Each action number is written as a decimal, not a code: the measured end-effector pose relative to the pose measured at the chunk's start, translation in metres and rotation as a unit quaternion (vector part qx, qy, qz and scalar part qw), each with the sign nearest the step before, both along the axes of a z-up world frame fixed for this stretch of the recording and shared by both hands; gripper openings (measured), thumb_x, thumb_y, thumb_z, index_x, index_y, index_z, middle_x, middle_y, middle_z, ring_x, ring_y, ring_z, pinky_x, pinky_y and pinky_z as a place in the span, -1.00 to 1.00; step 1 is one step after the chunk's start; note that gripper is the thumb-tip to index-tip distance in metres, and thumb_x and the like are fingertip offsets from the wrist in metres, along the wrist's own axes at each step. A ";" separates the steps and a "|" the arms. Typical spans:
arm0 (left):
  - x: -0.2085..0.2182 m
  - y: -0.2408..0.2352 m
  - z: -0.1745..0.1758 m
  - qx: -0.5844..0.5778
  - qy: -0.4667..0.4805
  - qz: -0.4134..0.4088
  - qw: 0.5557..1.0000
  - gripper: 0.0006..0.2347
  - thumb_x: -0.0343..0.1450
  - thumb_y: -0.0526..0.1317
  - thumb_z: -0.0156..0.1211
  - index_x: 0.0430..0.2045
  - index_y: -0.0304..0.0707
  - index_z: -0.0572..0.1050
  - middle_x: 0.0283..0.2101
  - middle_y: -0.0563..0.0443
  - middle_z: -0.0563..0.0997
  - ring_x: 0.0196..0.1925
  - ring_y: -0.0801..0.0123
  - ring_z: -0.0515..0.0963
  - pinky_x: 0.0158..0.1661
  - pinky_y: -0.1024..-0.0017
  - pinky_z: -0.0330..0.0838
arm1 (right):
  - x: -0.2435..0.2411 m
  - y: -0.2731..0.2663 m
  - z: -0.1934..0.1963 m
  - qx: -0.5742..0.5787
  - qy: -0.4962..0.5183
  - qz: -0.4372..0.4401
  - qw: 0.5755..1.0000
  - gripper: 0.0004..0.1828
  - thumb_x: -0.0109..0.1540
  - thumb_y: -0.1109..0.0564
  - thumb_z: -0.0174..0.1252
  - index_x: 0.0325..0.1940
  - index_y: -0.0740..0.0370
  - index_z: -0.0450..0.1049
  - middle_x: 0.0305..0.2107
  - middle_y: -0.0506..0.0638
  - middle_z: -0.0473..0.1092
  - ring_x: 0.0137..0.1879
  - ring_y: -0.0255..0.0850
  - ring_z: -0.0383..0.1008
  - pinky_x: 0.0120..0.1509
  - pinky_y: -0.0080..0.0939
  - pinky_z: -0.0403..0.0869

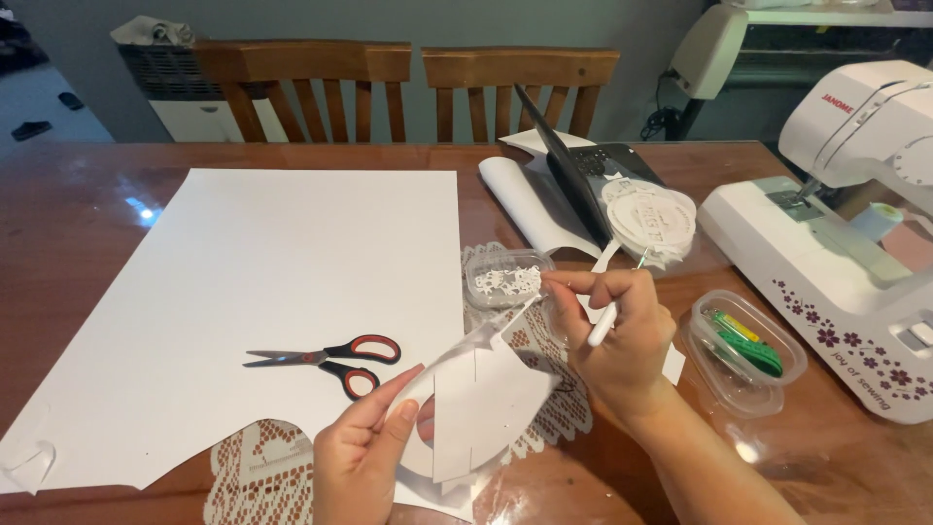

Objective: Cutting a design from a sheet of paper and using a weeding tool to remove small internal pieces.

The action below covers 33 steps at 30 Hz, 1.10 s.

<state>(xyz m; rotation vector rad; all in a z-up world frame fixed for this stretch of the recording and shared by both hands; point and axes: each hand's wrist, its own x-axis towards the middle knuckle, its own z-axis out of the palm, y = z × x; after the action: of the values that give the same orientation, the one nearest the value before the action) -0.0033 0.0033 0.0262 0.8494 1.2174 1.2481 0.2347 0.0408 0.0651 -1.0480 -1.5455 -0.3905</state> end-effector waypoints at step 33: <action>-0.018 0.012 0.019 0.043 0.058 -0.034 0.997 -0.66 0.46 -0.16 0.09 -0.26 -0.47 0.78 -0.34 -0.08 0.80 -0.28 0.36 0.65 -0.24 0.42 0.52 | 0.014 0.005 0.012 -0.330 0.524 0.399 0.676 -0.63 0.16 0.51 0.21 -0.24 0.15 0.25 -0.42 0.26 0.49 -0.51 -0.15 0.44 -0.36 -0.30 0.51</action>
<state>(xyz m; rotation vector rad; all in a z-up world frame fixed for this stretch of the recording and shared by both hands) -0.0214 0.0149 0.0456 1.0305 1.2230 1.2176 0.2492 0.0458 0.0768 -0.7205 -0.8550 1.2928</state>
